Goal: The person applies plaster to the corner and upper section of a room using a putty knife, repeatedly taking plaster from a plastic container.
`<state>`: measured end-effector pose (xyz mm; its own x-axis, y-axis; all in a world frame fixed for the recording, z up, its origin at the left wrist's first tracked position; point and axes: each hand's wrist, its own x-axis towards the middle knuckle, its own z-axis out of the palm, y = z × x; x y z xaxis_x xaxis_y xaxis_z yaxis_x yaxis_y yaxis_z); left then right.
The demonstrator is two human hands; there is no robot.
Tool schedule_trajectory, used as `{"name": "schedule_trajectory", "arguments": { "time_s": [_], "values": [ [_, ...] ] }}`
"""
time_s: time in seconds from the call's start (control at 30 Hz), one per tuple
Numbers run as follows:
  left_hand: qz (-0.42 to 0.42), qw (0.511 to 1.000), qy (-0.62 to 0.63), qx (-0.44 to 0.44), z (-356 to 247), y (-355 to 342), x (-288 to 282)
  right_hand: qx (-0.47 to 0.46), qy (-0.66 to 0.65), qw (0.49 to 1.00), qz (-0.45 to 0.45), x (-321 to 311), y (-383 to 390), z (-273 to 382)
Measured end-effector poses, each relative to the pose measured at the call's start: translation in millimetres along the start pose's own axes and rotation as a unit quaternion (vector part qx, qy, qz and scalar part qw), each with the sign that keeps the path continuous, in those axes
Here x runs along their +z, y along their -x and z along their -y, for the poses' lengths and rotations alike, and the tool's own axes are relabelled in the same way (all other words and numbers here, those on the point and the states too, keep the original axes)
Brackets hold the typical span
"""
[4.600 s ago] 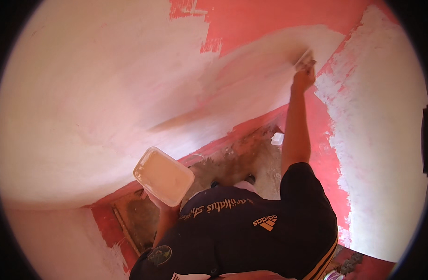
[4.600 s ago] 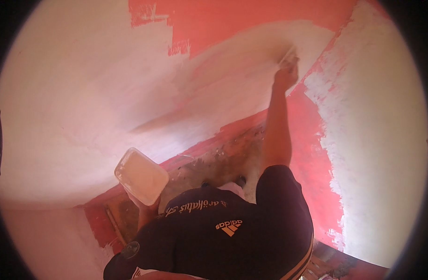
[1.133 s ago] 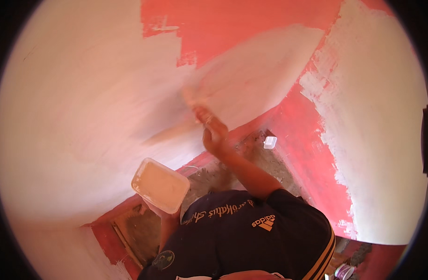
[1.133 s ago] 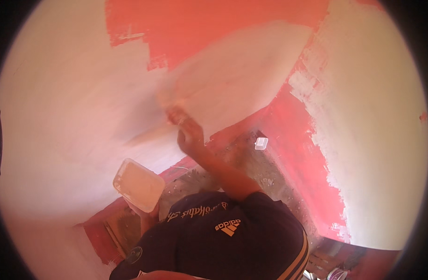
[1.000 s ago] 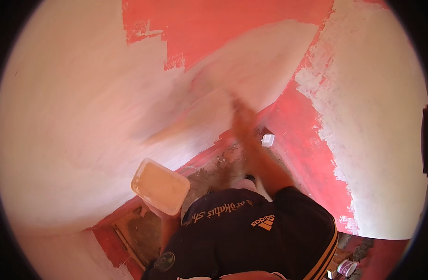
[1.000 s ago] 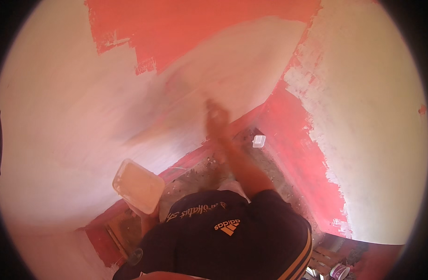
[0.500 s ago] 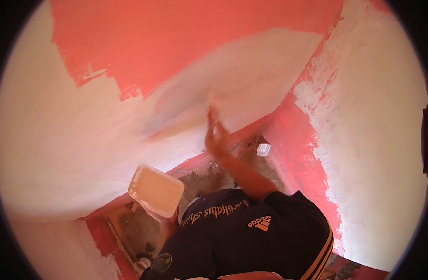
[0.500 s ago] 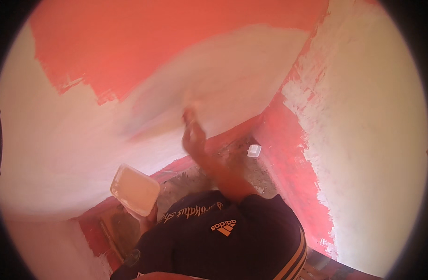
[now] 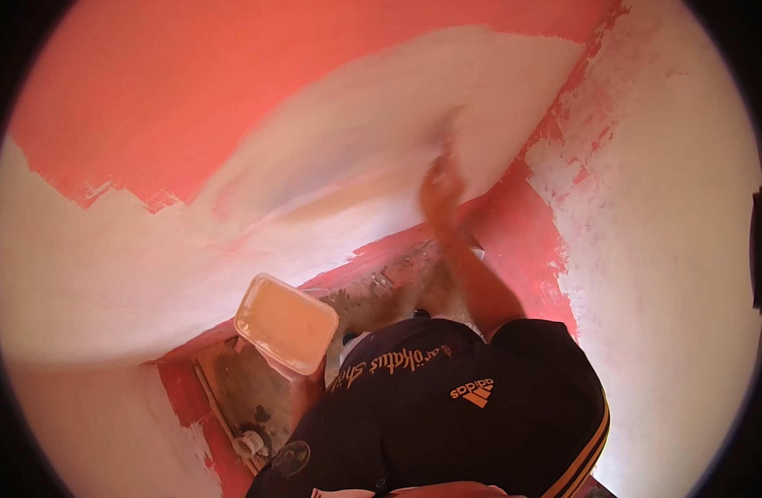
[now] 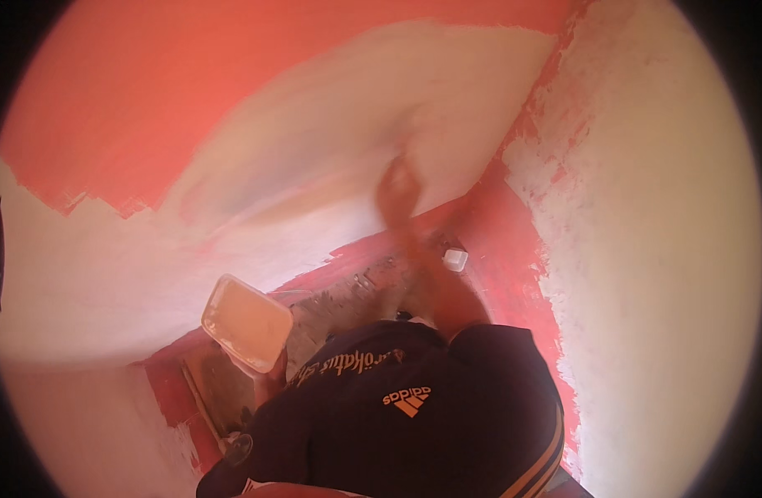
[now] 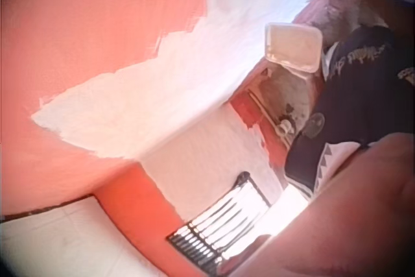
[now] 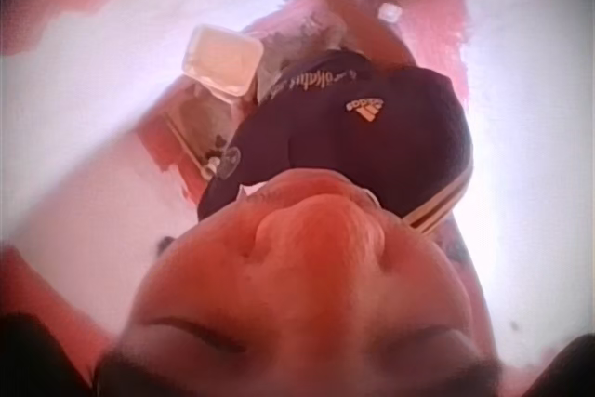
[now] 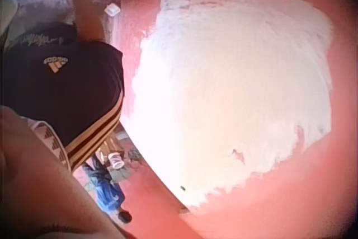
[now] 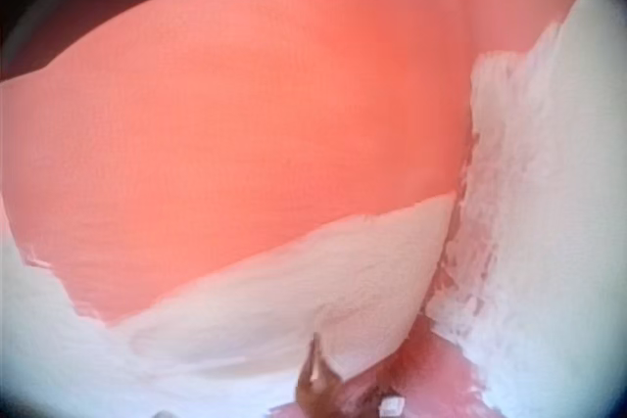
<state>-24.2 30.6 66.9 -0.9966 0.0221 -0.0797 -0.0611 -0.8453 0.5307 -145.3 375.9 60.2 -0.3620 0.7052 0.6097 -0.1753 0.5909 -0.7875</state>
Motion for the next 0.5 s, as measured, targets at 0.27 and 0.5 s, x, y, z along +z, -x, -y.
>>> {"name": "schedule_trajectory", "arguments": {
  "time_s": [0.27,0.5],
  "values": [
    [0.01,1.0,-0.021,-0.007,55.6,26.7,9.9,0.134,-0.241,0.926,0.258,-70.7,38.4,-7.8],
    [0.012,1.0,-0.026,0.001,89.1,44.0,22.1,0.098,-0.075,0.985,-0.123,-108.4,-105.0,-126.8]
  ]
}}
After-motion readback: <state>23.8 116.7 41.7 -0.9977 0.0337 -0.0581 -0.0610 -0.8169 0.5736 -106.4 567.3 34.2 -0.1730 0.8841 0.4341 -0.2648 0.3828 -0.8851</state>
